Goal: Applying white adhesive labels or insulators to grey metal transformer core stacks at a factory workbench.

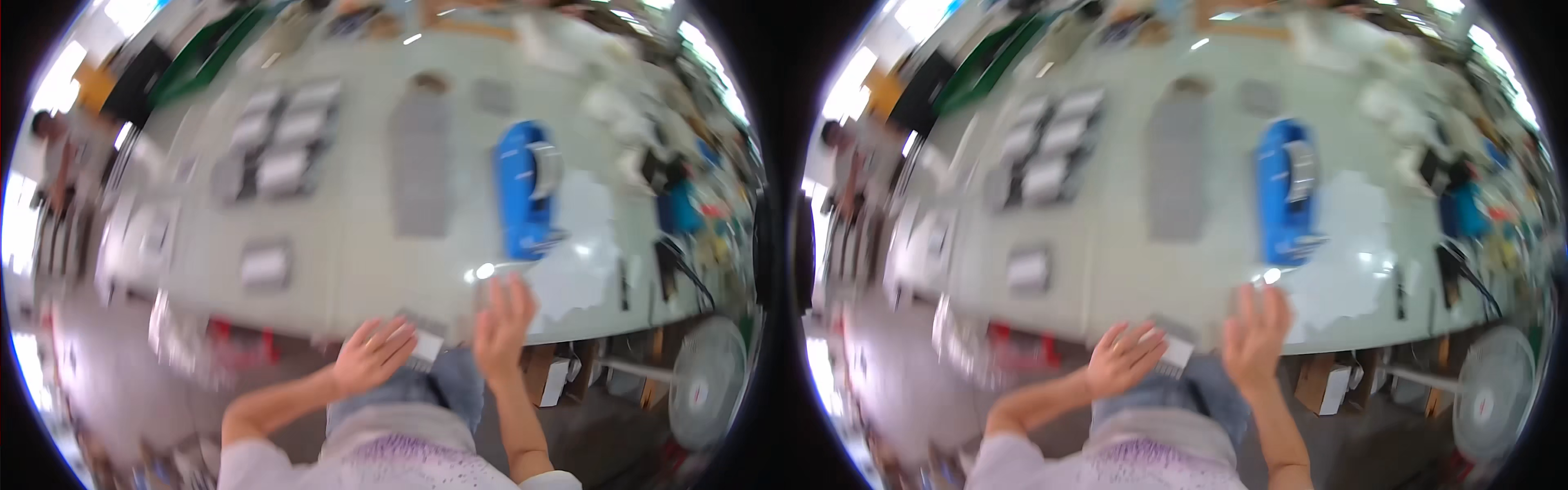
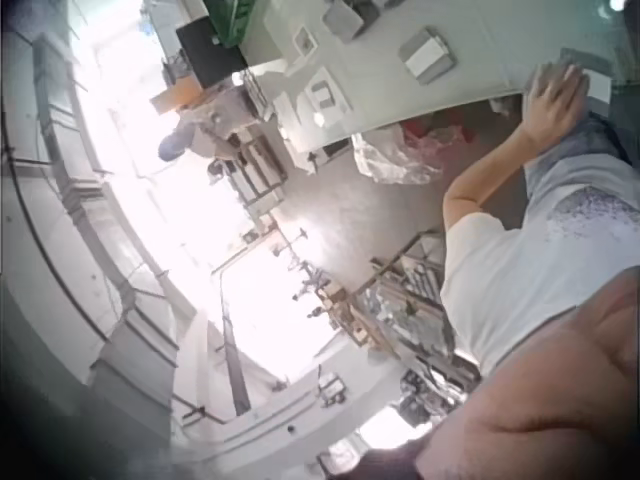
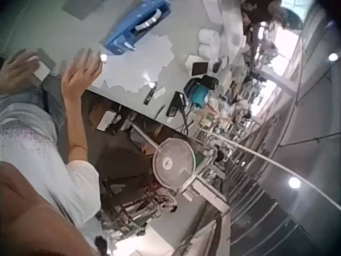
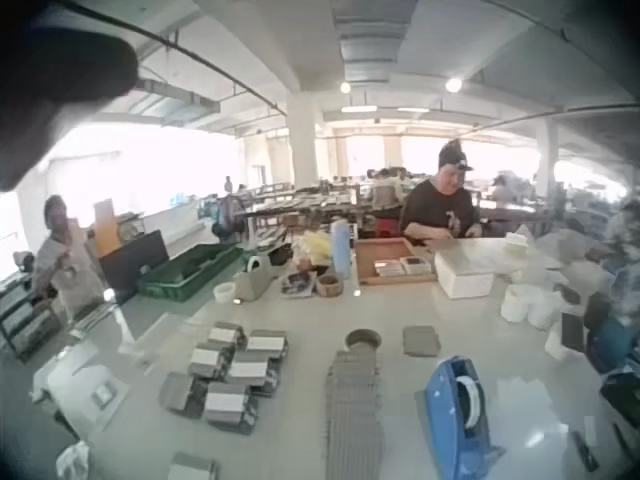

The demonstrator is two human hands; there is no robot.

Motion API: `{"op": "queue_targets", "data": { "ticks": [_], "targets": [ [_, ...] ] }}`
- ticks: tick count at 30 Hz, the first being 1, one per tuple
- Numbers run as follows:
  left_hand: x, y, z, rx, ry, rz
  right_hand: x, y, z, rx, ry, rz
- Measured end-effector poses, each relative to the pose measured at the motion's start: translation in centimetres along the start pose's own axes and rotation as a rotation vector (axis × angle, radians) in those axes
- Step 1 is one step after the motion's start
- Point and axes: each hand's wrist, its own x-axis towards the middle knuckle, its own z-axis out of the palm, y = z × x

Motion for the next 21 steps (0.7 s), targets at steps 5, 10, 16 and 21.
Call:
{"op": "queue_targets", "data": {
  "ticks": [5,10,16,21],
  "targets": [
    [-1.7,-5.3,-3.6,0.064,0.162,-0.131,1.1,0.6,-0.8,0.01,-0.017,0.0],
    [-6.1,-13.7,-6.8,0.386,0.097,-0.375,1.9,-1.3,0.2,0.057,-0.088,-0.022],
    [-8.2,-15.6,-6.3,0.405,-0.097,-0.426,2.9,-2.7,1.5,0.063,-0.099,-0.043],
    [-8.6,-13.0,-8.0,0.251,-0.2,-0.48,6.1,-4.3,3.9,0.054,-0.128,-0.13]
  ]
}}
